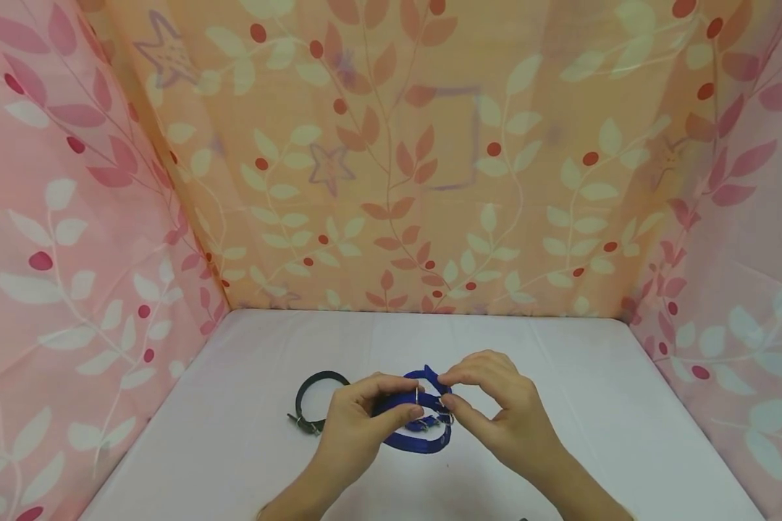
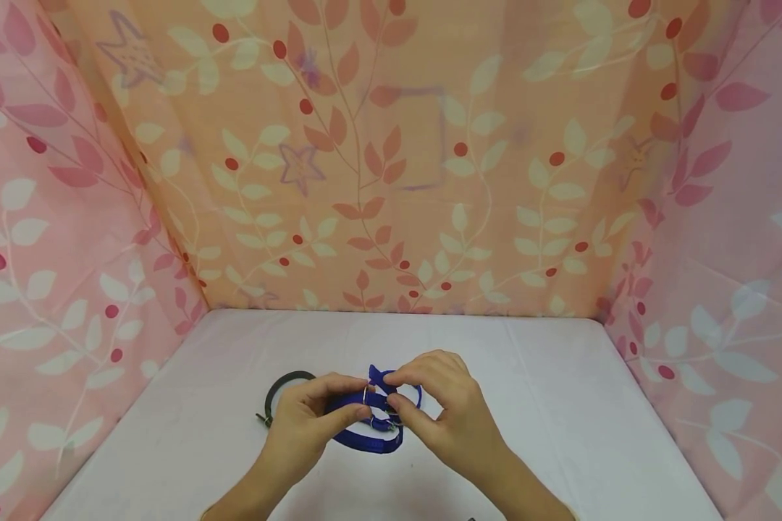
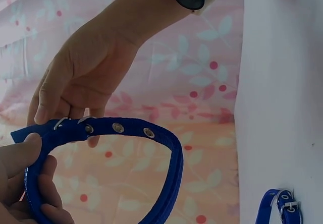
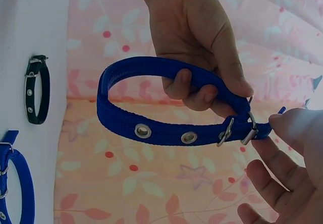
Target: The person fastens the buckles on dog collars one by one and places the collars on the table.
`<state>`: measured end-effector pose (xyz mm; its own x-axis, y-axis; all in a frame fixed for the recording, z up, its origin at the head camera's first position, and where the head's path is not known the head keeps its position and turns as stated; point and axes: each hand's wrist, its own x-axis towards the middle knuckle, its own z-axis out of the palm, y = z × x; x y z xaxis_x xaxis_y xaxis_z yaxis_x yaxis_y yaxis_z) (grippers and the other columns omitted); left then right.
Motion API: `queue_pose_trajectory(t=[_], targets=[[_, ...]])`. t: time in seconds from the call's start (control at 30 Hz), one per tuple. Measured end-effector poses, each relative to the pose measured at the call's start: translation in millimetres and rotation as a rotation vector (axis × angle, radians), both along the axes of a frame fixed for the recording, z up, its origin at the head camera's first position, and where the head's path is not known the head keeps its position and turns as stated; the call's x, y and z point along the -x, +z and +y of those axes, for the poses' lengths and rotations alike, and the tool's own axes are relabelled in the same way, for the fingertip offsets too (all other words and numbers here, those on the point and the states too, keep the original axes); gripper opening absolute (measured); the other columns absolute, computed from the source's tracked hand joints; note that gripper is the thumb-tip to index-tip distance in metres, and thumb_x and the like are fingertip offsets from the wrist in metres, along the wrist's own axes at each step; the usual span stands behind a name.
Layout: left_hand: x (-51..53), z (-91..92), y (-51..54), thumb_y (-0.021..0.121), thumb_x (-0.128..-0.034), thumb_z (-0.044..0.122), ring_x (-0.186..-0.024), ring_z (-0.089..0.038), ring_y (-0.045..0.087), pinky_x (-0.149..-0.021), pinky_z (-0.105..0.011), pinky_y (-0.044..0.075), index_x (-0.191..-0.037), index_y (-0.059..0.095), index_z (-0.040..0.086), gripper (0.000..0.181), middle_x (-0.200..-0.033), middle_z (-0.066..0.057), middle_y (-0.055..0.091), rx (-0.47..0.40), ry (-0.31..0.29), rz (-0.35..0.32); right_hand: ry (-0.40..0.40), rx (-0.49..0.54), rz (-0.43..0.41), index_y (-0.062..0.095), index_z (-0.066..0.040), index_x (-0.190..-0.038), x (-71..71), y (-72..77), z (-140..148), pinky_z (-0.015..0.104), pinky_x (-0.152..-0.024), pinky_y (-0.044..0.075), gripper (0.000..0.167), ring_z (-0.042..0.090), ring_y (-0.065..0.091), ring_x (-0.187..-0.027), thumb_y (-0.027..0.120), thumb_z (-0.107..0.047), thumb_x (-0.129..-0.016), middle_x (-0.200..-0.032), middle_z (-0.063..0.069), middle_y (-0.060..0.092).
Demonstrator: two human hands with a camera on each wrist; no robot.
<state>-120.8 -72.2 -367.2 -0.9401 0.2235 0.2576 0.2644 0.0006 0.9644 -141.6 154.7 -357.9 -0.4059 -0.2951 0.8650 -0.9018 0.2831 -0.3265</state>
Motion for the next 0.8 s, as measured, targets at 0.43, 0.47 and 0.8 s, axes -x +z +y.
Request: queue_pose_trajectory(t=[0.43,0.47,0.8], targets=[[-0.5,3.6,-6.8,0.079,-0.0885,0.007,-0.098,-0.022,0.074,-0.084,-0.034,0.061,-0.115,0.075,0.005,0.027,-0.103,-0.010,0.071,-0.073,0.021,0.253,0.011,-0.034,-0.001,0.075,-0.019,-0.111,0.1,0.4,-0.3,0.025,-0.096,0.043,0.029,0.012,0.064,-0.096,0.082,-0.008,-0.085,-0.098,-0.008,0.072],[-0.1,3.9,-7.5,0.079,-0.0883,0.006,-0.097,-0.021,0.074,-0.083,-0.034,0.061,-0.115,0.075,0.003,0.027,-0.103,-0.011,0.072,-0.083,0.024,0.271,0.013,-0.035,0.007,0.075,-0.018,-0.111,0.4,0.5,-0.5,0.025,-0.097,0.042,0.026,0.012,0.064,-0.096,0.081,-0.010,-0.087,-0.098,-0.008,0.072],[2.2,5.1,-10.3,0.076,-0.0885,-0.002,-0.095,-0.018,0.073,-0.079,-0.030,0.062,-0.115,0.074,-0.002,0.027,-0.103,-0.017,0.072,-0.139,0.041,0.341,0.015,-0.058,0.111,0.078,-0.016,-0.104,3.9,2.0,-0.8,0.031,-0.101,0.039,0.010,0.015,0.063,-0.095,0.073,-0.018,-0.096,-0.096,-0.006,0.072]])
